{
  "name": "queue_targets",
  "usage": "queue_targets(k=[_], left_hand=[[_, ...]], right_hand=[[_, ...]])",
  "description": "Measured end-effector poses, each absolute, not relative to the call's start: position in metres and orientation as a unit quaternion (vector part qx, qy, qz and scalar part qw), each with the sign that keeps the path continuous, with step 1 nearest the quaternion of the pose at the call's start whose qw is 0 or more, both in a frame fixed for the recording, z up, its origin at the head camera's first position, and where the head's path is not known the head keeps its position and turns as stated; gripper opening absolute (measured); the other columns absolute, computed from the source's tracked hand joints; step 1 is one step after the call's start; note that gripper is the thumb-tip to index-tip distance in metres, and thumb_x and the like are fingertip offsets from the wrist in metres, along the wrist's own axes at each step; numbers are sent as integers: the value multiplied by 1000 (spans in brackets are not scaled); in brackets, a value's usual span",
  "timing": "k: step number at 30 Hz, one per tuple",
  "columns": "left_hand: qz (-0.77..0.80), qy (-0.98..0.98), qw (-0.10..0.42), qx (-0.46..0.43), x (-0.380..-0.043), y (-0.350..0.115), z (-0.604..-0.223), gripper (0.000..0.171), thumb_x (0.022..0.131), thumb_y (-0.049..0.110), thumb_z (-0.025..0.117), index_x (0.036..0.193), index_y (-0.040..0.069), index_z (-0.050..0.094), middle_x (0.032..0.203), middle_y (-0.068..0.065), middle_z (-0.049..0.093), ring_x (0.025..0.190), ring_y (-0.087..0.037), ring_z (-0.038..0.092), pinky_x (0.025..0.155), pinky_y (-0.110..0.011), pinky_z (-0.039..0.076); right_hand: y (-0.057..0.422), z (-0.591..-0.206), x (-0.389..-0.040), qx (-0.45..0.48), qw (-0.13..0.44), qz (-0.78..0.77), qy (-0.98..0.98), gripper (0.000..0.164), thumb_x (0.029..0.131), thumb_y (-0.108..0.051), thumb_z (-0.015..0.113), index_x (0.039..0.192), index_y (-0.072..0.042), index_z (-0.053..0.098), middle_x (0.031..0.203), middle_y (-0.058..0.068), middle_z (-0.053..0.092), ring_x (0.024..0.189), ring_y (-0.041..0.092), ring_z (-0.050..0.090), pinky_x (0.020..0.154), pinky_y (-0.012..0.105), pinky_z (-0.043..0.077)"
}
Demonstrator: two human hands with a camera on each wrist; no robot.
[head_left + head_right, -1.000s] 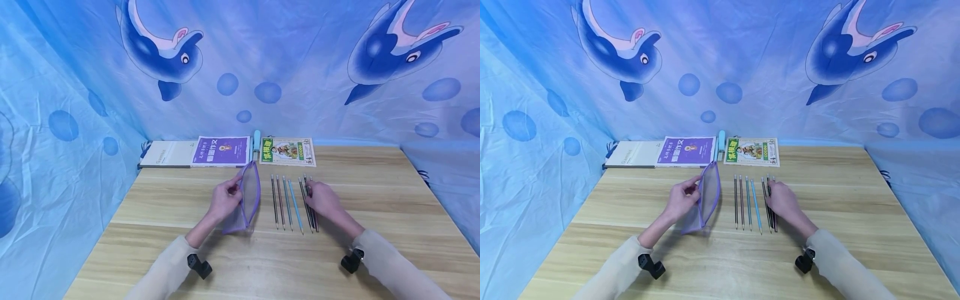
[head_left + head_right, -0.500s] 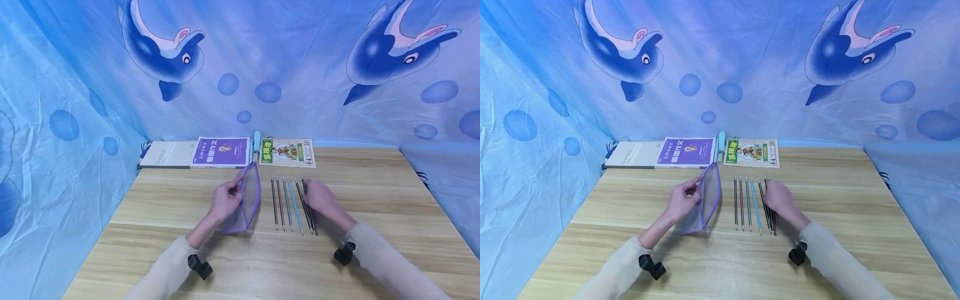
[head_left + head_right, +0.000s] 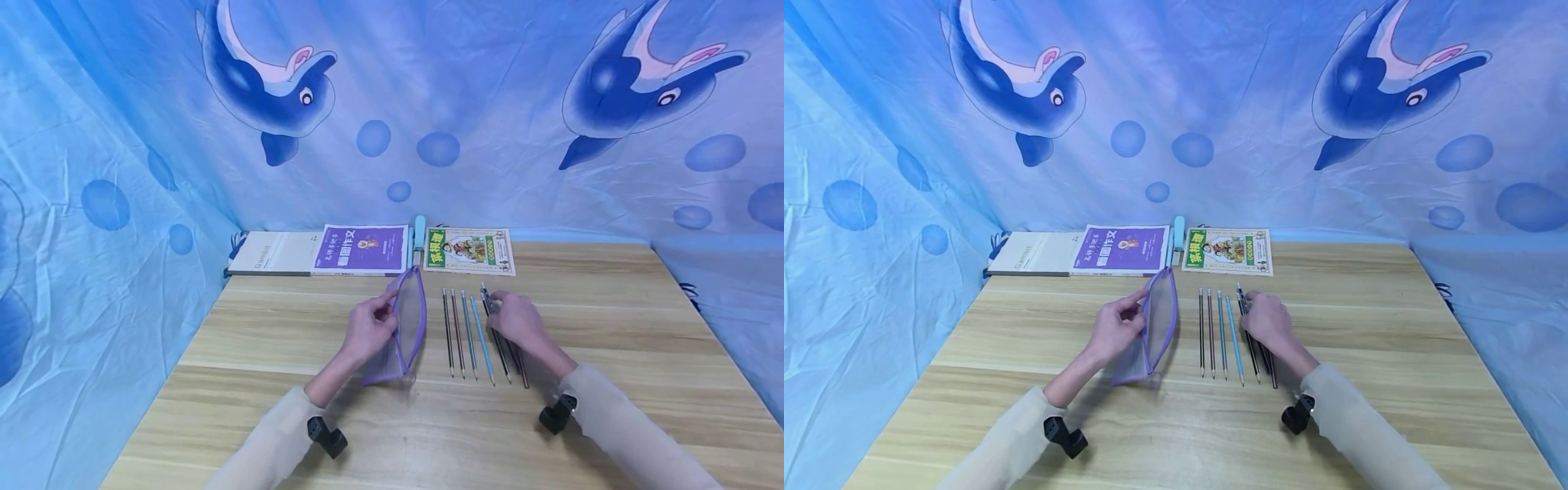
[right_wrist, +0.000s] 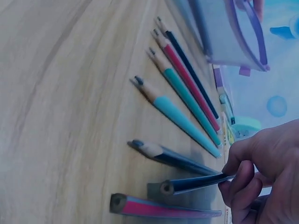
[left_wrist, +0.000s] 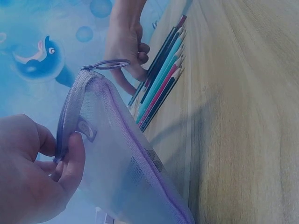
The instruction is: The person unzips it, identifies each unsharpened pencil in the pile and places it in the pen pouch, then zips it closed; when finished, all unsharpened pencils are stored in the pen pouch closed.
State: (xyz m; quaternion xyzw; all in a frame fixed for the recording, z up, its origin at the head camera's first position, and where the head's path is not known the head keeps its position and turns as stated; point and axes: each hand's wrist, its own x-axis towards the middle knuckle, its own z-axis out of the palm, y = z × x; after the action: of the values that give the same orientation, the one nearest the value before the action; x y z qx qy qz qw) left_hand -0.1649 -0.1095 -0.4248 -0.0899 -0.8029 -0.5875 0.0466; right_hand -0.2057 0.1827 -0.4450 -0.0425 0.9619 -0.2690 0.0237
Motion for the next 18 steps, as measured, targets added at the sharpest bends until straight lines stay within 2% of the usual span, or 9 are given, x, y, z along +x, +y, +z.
queue_targets(k=[2,4,9,14,18], left_hand=[[-588,-803,45,-88,-165,-109,-424,51,82,-14,58,133,-7,59,88,-14,62,70,-19,59,52,-33,61],[-589,-802,45,-88,-165,-110,-424,51,82,-14,58,133,-7,59,89,-15,62,71,-20,59,53,-36,62],[-589,-802,43,-88,-167,-110,-422,51,82,-15,57,133,-8,58,91,-18,62,72,-21,59,54,-39,62],[-586,-806,37,-80,-167,-111,-418,52,82,-15,57,134,-8,57,91,-18,62,73,-21,59,54,-34,62],[-579,-811,36,-74,-168,-111,-415,54,82,-15,58,135,-7,56,91,-18,63,73,-21,60,54,-31,62]], right_hand=[[183,-444,-205,-40,24,-286,957,60,79,-8,70,136,4,56,51,-1,45,41,10,34,35,19,28],[182,-442,-203,-40,24,-313,949,61,81,-8,68,139,3,55,51,-1,47,40,10,34,34,19,27],[171,-429,-198,-33,35,-437,898,62,84,-8,66,143,1,51,71,9,67,45,11,44,37,22,32],[146,-410,-192,19,67,-591,804,67,86,-5,65,150,-10,45,74,7,61,46,9,41,38,18,33],[122,-397,-190,51,50,-675,734,64,88,-3,65,149,-15,49,86,6,62,50,8,47,39,15,38]])
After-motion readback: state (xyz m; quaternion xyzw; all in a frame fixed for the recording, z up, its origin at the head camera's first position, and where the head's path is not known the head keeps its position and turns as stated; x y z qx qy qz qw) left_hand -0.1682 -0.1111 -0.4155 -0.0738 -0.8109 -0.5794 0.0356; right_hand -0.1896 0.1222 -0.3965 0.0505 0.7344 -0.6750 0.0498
